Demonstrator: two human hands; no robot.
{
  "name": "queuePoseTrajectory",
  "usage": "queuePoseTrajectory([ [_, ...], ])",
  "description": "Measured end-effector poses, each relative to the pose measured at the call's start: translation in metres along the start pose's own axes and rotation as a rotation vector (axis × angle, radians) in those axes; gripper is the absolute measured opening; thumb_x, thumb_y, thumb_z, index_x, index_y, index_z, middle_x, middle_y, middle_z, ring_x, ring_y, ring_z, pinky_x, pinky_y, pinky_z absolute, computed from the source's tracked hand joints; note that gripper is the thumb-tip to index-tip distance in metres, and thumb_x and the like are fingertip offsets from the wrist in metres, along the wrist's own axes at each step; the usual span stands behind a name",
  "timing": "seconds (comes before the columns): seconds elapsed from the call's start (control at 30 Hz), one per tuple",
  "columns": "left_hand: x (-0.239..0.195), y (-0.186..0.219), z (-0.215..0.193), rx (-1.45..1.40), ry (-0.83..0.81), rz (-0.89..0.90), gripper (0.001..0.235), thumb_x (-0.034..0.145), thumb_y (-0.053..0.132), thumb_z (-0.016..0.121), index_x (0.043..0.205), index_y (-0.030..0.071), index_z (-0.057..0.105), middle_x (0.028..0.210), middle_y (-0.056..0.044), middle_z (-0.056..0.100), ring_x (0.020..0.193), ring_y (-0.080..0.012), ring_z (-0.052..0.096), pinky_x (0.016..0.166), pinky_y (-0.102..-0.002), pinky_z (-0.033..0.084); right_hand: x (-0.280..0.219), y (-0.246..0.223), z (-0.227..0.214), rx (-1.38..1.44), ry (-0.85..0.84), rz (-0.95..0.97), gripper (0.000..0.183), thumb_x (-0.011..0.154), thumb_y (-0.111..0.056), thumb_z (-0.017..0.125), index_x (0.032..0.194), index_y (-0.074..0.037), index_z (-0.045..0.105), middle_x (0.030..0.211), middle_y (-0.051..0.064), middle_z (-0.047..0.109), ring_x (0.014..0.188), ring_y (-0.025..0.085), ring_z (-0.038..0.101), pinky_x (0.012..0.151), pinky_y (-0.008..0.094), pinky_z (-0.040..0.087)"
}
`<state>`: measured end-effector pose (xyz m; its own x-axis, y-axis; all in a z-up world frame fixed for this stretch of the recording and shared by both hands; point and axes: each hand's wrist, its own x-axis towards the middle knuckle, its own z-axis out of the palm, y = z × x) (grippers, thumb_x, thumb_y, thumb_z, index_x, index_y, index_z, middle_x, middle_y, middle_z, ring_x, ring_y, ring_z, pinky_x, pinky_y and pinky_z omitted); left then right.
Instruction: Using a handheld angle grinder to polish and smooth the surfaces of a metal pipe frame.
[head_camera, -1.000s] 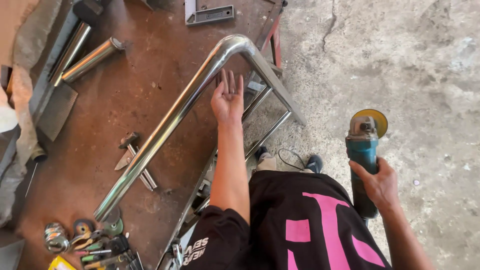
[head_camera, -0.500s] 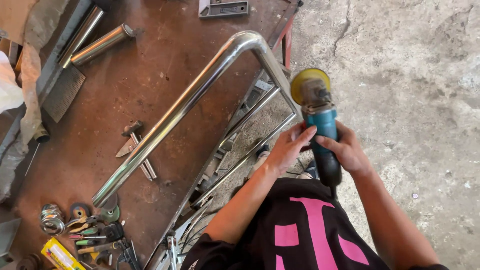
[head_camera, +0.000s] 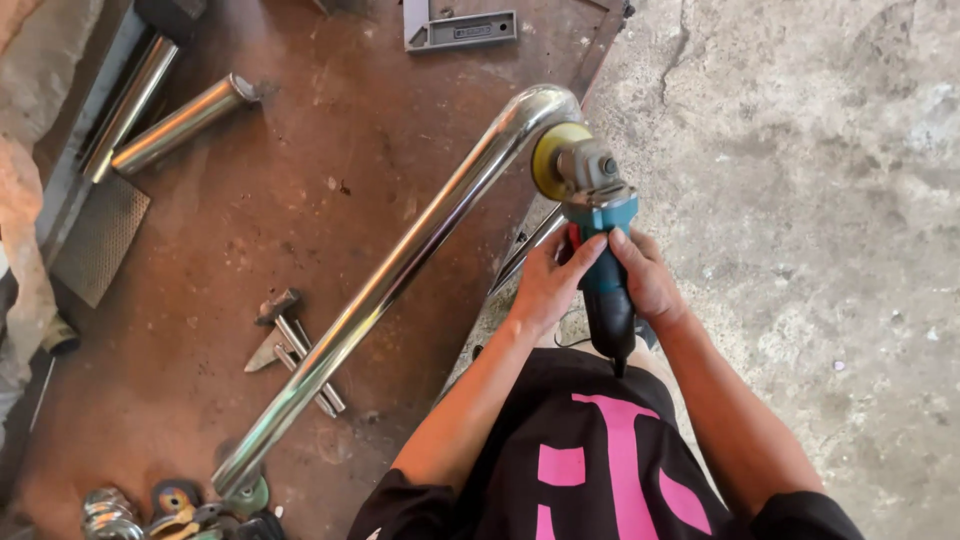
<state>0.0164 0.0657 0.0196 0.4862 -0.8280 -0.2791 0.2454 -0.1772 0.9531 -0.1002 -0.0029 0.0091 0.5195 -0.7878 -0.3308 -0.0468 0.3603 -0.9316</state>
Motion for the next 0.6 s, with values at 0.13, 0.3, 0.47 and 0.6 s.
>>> queuePoseTrajectory([
  [0.13,-0.009,0.024,-0.007,0.166,0.005,0.006,0.039,0.087,0.042,0.082,0.094,0.006,0.069,0.080,-0.006,0.066,0.082,-0.0134,0.062,0.075,-0.030,0.053,-0.002,-0.010,0.012,0.139,-0.019,0.019,0.042,0.101,-0.045,0.061,0.094,-0.004,0.069,0.077,0.009,0.058,0.074,0.022,0.058,0.069,0.037,0.048],
  [0.3,-0.002,0.039,-0.012,0.325,0.030,0.018,0.042,0.087,0.045,0.081,0.095,0.005,0.070,0.080,-0.010,0.070,0.081,-0.0154,0.065,0.077,-0.033,0.055,0.019,0.029,0.007,0.285,-0.098,-0.054,0.047,0.103,-0.045,0.058,0.080,-0.006,0.068,0.061,0.004,0.056,0.056,0.014,0.056,0.055,0.028,0.045],
  [0.47,-0.004,0.039,-0.014,0.343,0.091,-0.013,0.044,0.084,0.039,0.086,0.099,0.000,0.071,0.080,-0.014,0.070,0.081,-0.0150,0.065,0.074,-0.032,0.058,0.023,0.031,0.016,0.375,-0.116,-0.044,0.047,0.102,-0.044,0.057,0.077,-0.006,0.067,0.055,0.002,0.054,0.049,0.012,0.055,0.050,0.024,0.044],
  [0.6,-0.001,0.037,-0.014,0.363,0.102,-0.012,0.043,0.085,0.038,0.085,0.101,0.001,0.071,0.083,-0.016,0.073,0.083,-0.0165,0.068,0.072,-0.033,0.060,0.029,0.034,0.015,0.402,-0.141,-0.081,0.044,0.100,-0.041,0.060,0.075,-0.006,0.067,0.055,0.001,0.053,0.048,0.011,0.052,0.048,0.025,0.043],
])
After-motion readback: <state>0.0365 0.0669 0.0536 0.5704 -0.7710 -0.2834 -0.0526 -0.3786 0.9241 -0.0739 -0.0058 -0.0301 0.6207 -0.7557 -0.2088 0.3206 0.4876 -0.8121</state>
